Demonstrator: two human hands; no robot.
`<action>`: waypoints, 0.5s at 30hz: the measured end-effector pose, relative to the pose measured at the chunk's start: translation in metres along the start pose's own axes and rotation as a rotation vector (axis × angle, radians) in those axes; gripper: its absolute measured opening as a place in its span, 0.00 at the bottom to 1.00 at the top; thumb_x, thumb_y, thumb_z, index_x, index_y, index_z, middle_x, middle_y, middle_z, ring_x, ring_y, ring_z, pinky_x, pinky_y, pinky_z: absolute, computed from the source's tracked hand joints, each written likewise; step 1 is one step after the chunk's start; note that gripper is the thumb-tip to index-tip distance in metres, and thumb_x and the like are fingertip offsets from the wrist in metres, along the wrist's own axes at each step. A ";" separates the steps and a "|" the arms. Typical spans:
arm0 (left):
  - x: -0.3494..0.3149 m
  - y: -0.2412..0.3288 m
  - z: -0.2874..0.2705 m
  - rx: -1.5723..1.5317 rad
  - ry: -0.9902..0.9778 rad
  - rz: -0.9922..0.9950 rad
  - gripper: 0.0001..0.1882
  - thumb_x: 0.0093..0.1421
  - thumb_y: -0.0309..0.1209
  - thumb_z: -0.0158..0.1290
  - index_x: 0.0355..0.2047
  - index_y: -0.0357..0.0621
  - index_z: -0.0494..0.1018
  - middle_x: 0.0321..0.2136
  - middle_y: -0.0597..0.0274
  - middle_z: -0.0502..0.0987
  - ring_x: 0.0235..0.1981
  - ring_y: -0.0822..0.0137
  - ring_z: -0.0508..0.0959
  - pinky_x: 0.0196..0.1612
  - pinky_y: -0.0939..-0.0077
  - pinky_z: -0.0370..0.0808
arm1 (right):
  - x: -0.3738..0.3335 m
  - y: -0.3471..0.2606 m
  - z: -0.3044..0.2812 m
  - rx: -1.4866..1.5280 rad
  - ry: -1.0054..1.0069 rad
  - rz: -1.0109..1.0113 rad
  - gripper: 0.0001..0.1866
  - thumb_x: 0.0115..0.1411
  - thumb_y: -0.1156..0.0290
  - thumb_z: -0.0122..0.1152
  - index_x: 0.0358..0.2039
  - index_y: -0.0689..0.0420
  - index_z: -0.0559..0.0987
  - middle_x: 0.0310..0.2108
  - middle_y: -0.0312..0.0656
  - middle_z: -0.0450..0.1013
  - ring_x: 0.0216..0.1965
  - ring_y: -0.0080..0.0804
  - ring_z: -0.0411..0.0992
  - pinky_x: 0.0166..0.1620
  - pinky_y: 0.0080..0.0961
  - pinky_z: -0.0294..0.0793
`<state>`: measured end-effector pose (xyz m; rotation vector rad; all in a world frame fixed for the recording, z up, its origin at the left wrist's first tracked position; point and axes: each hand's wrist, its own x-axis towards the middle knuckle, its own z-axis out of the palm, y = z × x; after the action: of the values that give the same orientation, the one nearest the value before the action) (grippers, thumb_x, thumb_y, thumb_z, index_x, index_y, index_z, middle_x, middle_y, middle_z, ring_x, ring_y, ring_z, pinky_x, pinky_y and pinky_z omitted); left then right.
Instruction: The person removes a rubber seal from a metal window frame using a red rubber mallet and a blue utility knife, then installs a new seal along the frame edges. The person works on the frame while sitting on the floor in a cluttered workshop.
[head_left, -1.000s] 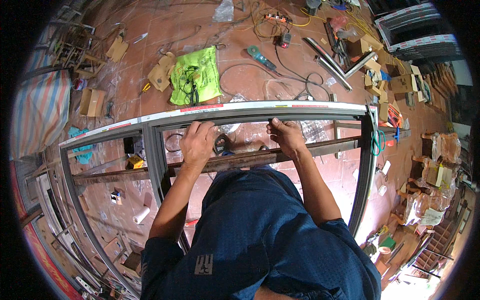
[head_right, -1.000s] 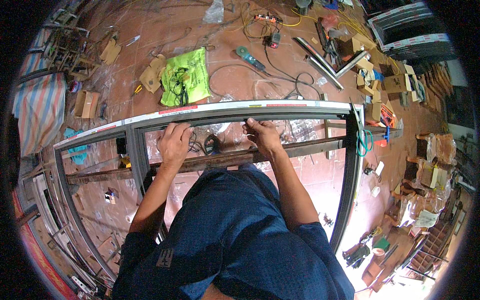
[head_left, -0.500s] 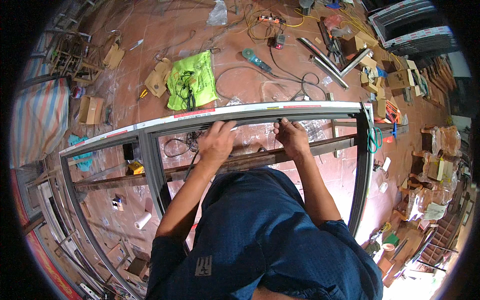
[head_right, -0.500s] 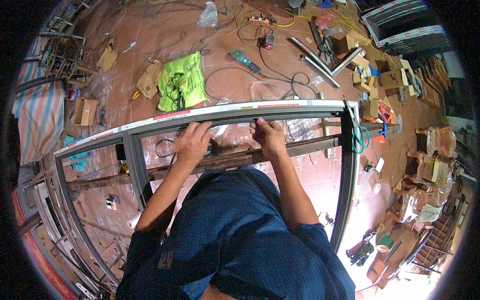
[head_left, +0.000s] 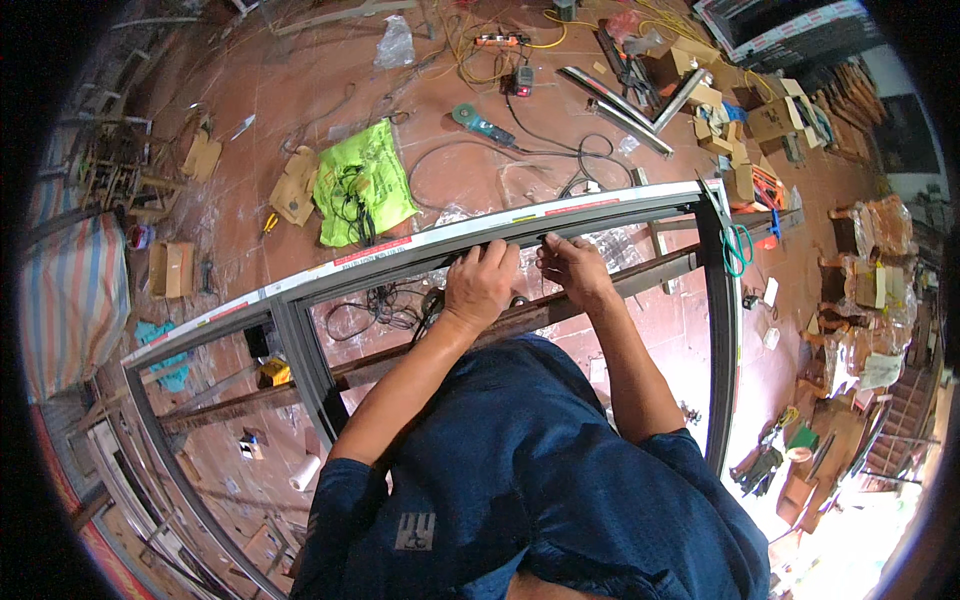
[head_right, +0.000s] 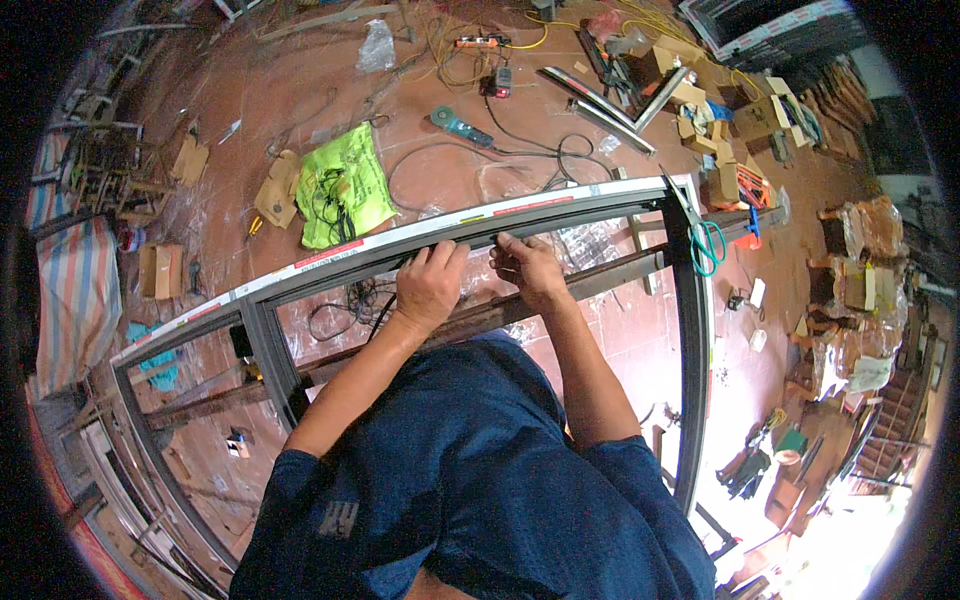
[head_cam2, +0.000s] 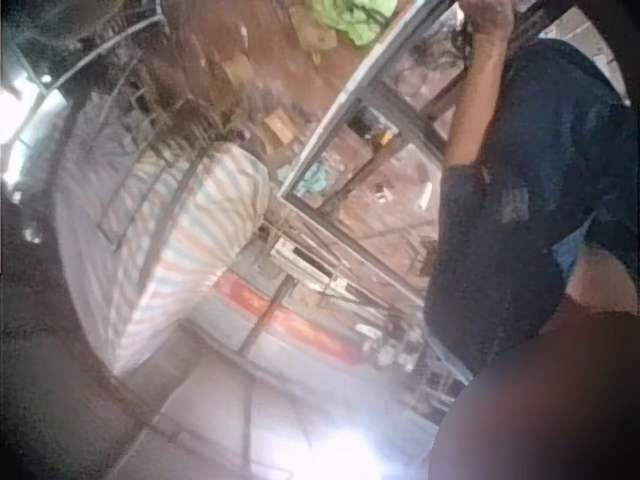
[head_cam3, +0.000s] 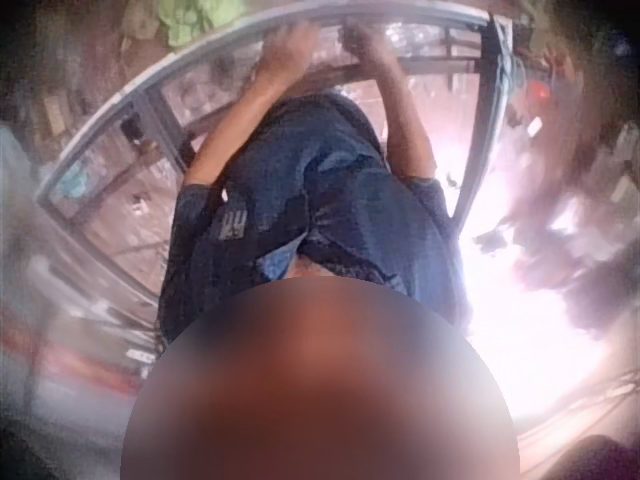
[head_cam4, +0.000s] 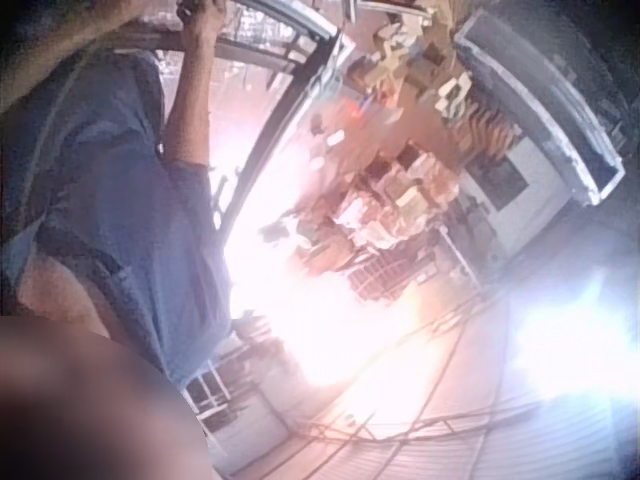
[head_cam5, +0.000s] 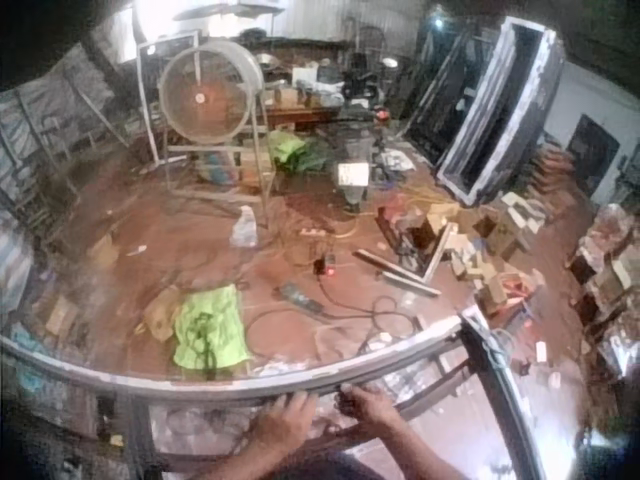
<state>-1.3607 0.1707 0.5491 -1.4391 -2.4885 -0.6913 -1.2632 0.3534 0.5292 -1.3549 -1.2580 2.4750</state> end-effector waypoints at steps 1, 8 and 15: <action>0.000 -0.001 0.000 -0.001 0.001 0.013 0.11 0.59 0.32 0.57 0.42 0.49 0.80 0.34 0.65 0.75 0.33 0.60 0.80 0.33 0.65 0.80 | -0.004 -0.003 0.003 0.010 0.008 0.006 0.10 0.68 0.65 0.65 0.40 0.58 0.77 0.29 0.39 0.78 0.30 0.31 0.78 0.36 0.27 0.79; 0.007 0.000 0.001 -0.004 -0.001 0.088 0.13 0.61 0.32 0.55 0.45 0.50 0.81 0.34 0.65 0.74 0.34 0.61 0.78 0.34 0.67 0.78 | 0.012 0.013 -0.008 0.078 0.099 -0.157 0.08 0.67 0.67 0.64 0.39 0.57 0.77 0.28 0.40 0.77 0.30 0.31 0.78 0.37 0.27 0.79; 0.008 0.007 0.009 -0.006 0.049 0.036 0.12 0.60 0.33 0.56 0.44 0.54 0.83 0.32 0.65 0.73 0.32 0.59 0.78 0.34 0.64 0.77 | -0.001 -0.006 -0.021 0.102 -0.003 -0.030 0.12 0.72 0.63 0.62 0.39 0.59 0.76 0.33 0.42 0.78 0.35 0.34 0.80 0.40 0.31 0.81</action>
<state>-1.3586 0.1844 0.5465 -1.4475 -2.4203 -0.7189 -1.2491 0.3700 0.5279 -1.2996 -1.1273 2.4845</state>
